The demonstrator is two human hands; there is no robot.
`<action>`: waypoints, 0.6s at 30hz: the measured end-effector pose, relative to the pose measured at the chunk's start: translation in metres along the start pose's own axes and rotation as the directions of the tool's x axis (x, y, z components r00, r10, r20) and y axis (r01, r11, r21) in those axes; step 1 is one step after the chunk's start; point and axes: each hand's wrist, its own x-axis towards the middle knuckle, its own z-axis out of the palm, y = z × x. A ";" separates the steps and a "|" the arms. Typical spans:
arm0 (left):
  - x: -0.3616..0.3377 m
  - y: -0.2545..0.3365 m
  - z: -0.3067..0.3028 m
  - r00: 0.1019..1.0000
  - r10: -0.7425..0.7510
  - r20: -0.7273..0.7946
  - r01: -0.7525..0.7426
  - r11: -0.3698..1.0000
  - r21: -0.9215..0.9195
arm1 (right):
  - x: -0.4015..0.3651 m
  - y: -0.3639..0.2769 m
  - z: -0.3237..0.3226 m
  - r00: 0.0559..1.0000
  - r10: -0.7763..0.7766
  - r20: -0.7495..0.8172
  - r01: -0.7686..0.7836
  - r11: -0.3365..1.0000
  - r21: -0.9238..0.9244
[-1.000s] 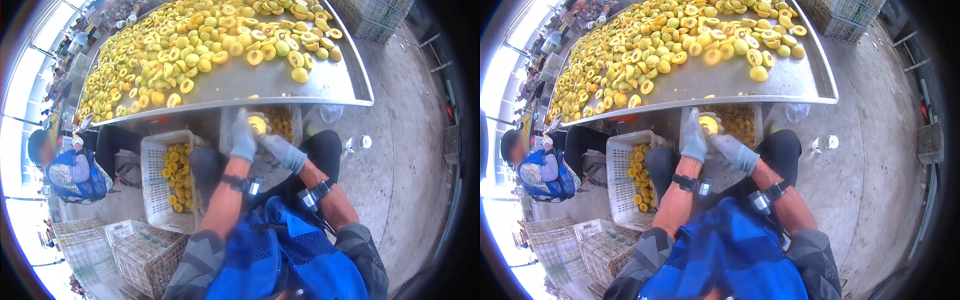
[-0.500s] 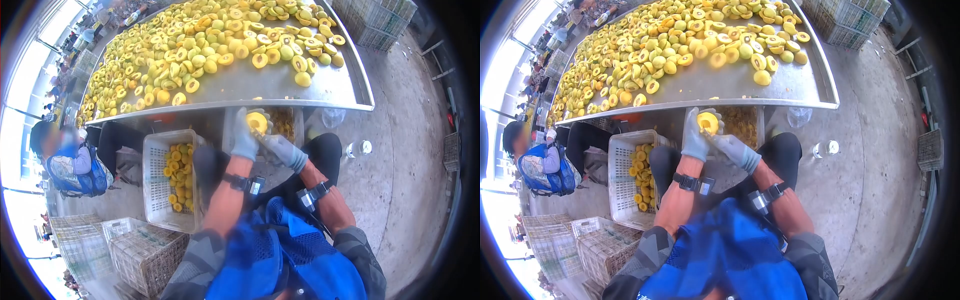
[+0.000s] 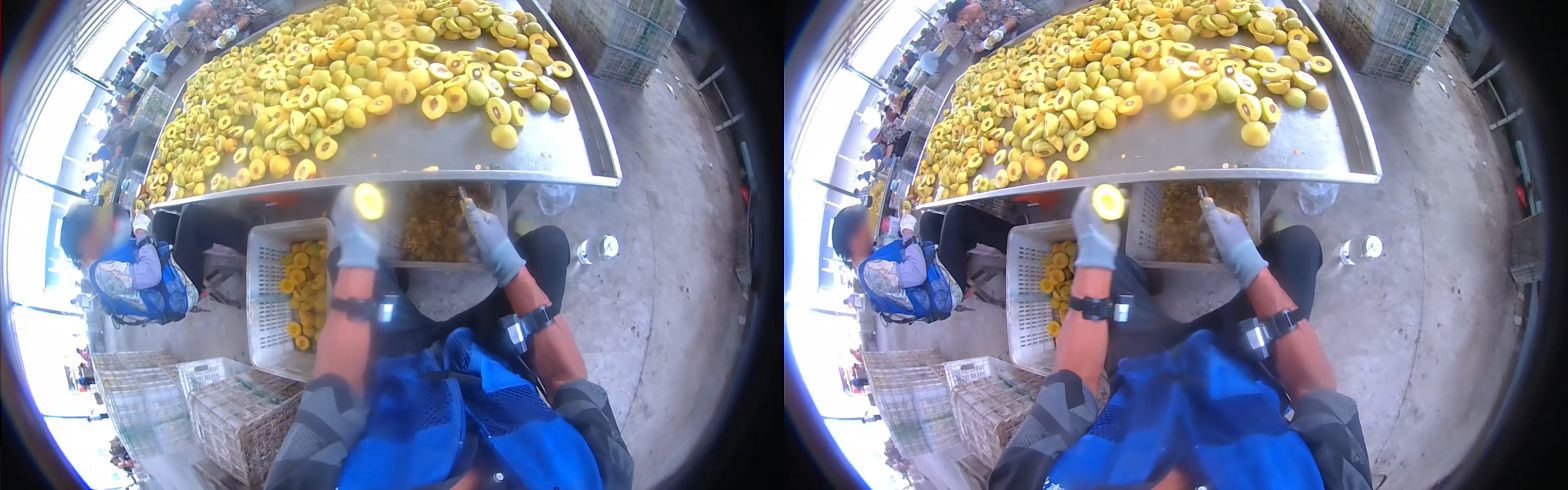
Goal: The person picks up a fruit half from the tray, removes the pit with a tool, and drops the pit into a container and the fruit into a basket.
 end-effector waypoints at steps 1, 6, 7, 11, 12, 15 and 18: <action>0.002 0.019 -0.021 0.952 0.305 -0.019 -0.271 0.873 0.405 | -0.003 -0.001 -0.001 1.000 0.016 0.012 -0.016 1.000 -0.003; 0.028 0.084 -0.144 0.938 0.292 -0.188 0.019 0.498 0.867 | -0.002 0.003 0.001 0.998 0.052 0.039 -0.048 0.994 -0.094; 0.037 0.089 -0.157 0.932 0.313 -0.185 0.005 0.496 0.868 | -0.001 0.004 0.003 0.997 0.048 0.062 -0.040 0.993 -0.114; 0.072 0.083 -0.168 0.917 0.392 -0.070 -0.102 0.400 0.911 | 0.003 0.009 0.014 0.994 0.028 0.101 -0.001 0.968 -0.252; 0.085 0.082 -0.159 0.911 0.413 -0.013 -0.146 0.351 0.925 | 0.003 0.009 0.018 0.995 0.013 0.100 0.017 0.954 -0.299; 0.122 0.066 -0.125 0.965 0.261 -0.019 -0.056 0.277 0.959 | -0.002 0.006 0.020 0.992 -0.063 0.109 0.101 0.915 -0.390; 0.162 0.028 -0.121 0.989 0.144 -0.030 0.018 0.091 0.996 | 0.002 0.013 0.015 0.988 -0.139 0.073 0.157 0.855 -0.494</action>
